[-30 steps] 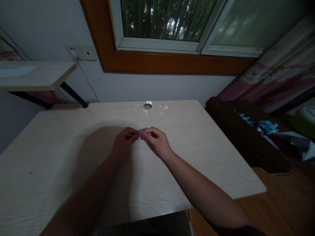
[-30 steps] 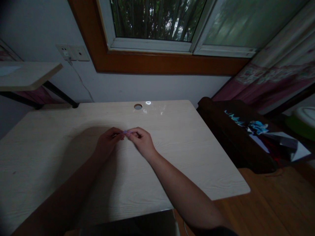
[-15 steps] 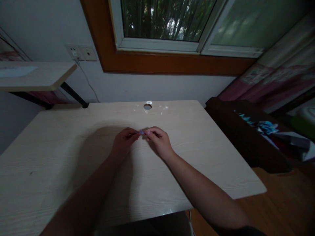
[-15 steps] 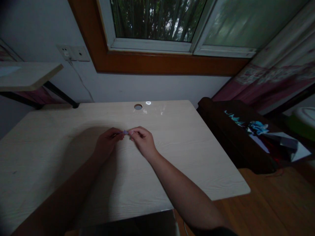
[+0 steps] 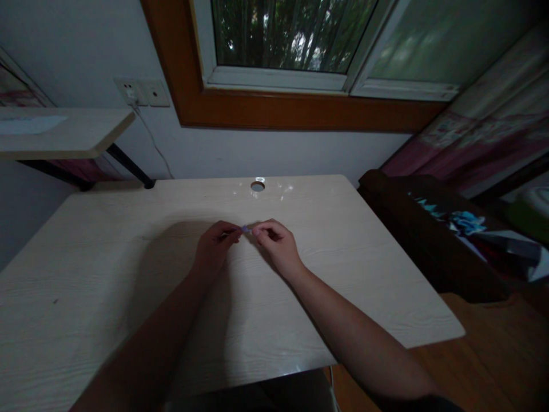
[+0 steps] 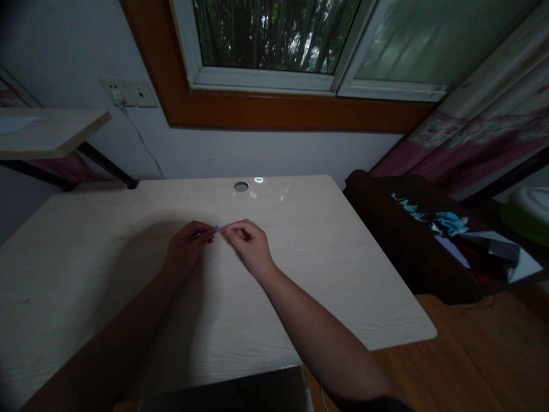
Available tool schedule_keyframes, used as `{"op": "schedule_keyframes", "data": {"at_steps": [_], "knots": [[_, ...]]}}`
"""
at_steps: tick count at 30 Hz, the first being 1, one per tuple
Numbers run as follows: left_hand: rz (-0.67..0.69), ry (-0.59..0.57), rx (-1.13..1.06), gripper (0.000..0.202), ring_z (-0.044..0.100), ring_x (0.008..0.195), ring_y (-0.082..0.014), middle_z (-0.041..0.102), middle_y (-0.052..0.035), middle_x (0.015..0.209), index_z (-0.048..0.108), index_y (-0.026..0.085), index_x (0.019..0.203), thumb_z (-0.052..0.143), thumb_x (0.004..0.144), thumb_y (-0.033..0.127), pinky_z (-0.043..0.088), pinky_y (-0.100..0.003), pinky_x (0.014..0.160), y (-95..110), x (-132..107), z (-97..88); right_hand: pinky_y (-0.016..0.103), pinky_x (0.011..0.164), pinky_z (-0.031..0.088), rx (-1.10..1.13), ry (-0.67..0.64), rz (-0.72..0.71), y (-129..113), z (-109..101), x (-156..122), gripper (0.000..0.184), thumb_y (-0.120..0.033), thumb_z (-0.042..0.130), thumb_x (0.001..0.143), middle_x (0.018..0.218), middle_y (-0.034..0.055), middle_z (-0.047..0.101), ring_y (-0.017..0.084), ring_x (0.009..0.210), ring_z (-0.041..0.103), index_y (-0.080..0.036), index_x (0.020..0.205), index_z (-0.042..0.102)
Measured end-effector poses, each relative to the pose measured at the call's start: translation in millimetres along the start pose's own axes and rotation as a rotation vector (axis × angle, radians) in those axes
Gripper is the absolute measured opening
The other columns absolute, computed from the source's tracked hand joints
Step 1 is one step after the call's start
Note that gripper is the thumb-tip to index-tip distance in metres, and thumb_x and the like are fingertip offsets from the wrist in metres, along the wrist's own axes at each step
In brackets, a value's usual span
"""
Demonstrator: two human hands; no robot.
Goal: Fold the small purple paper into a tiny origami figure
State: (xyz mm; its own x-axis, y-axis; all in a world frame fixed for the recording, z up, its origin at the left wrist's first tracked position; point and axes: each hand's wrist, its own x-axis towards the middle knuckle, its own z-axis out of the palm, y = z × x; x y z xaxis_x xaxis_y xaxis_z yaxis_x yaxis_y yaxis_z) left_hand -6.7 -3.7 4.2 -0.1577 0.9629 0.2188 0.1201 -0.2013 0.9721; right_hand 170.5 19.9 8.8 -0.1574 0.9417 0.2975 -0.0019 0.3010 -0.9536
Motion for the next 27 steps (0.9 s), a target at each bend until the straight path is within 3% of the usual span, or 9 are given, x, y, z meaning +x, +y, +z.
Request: {"op": "schedule_keyframes", "data": {"at_steps": [11,18,27], "knots": [[0.017,0.036,-0.065,0.023,0.064,0.077,-0.0137,0.068,-0.0033,0.090,0.068,0.020,0.099,0.070,0.083,0.037,0.055,-0.026,0.069,2.3,-1.7,0.6,0.028,0.064,0.043,-0.211,0.037,-0.152,-2.9,-2.5,-0.3,0.011,-0.031,0.069,0.087,0.074,0.0011,0.061,0.014,0.067,0.054,-0.022,0.083,0.074],[0.095,0.031,-0.093,0.017,0.062,0.083,-0.0137,0.063,-0.0040,0.095,0.069,0.021,0.097,0.064,0.089,0.035,0.055,-0.025,0.069,9.1,-4.5,2.3,0.027,0.062,0.045,-0.282,-0.004,-0.239,-6.8,-1.7,-1.9,0.008,-0.027,0.068,0.087,0.076,0.0019,0.065,0.014,0.067,0.056,-0.023,0.085,0.074],[0.129,0.024,-0.059,0.016,0.061,0.085,-0.0141,0.062,-0.0051,0.099,0.070,0.021,0.091,0.066,0.088,0.035,0.055,-0.024,0.067,8.4,-3.9,2.4,0.028,0.062,0.045,-0.300,-0.024,-0.249,-8.2,-1.0,-2.9,0.008,-0.026,0.067,0.088,0.078,0.0029,0.067,0.014,0.067,0.057,-0.022,0.086,0.074]]}}
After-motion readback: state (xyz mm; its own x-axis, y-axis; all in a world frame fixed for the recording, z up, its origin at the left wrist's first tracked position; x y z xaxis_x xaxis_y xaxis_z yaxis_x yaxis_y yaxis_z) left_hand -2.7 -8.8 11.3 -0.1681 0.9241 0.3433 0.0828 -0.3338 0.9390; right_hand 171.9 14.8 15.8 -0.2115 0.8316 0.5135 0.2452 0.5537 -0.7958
